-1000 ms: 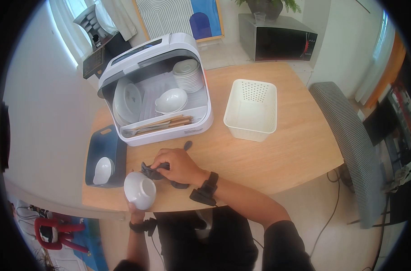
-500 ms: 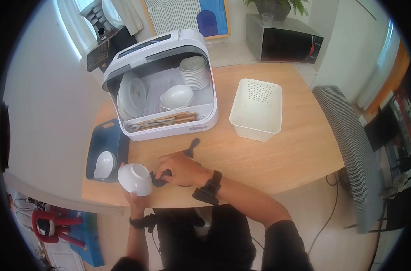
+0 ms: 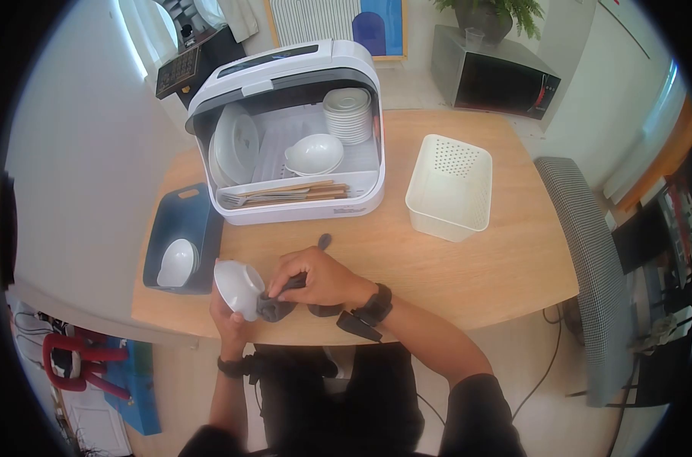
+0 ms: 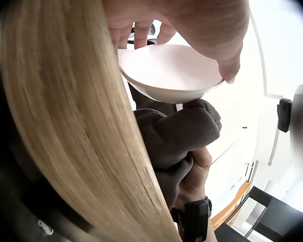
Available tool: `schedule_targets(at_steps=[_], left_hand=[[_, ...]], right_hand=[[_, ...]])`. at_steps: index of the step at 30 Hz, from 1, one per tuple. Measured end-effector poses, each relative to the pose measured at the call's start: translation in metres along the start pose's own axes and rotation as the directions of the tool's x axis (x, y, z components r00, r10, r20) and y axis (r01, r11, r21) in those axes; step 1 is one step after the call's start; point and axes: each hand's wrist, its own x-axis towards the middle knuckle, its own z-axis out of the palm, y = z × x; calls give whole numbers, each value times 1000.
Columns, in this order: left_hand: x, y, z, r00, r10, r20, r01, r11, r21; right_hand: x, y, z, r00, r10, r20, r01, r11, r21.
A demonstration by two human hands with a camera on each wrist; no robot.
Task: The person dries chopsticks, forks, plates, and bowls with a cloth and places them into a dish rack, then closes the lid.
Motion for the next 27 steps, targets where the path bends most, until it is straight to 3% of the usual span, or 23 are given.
schedule_targets(at_steps=[4,6,8,10,12,14,19,21,24,27], left_hand=[[-2,-3,4,998,32,55,-32,999,-1],[-1,-8,0,981,88,175,-104,991,82],[1,-6,-2,979,127,162,-150,979,139],[3,3,-6,924,192,331,-297,906,302],[1,10,-2,927,177,330,-289,899,329],[-1,4,-1,935,159,316,-239,943,232],[-4,-4,-2,940,173,292,-210,973,97],[-5,-5,-1,959,126,255,-126,992,-16],[-8,-1,2,975,71,210,-65,997,-34],[-7,-2,4,988,40,149,-17,988,-152]], right_hand=[[0,-5,-7,997,-37,-67,36,999,-16],[0,-11,-8,985,-22,-171,27,999,28],[1,-7,-11,984,-74,-164,76,997,2],[3,-4,-12,963,-117,-242,102,992,-74],[4,-3,-12,961,-141,-237,115,986,-120],[5,-3,-11,955,-156,-254,97,968,-231],[6,2,-7,959,-124,-254,56,964,-261],[5,4,-7,961,-114,-253,40,959,-280],[4,6,-7,963,-132,-233,47,940,-338],[2,3,-3,984,-59,-167,-27,882,-471]])
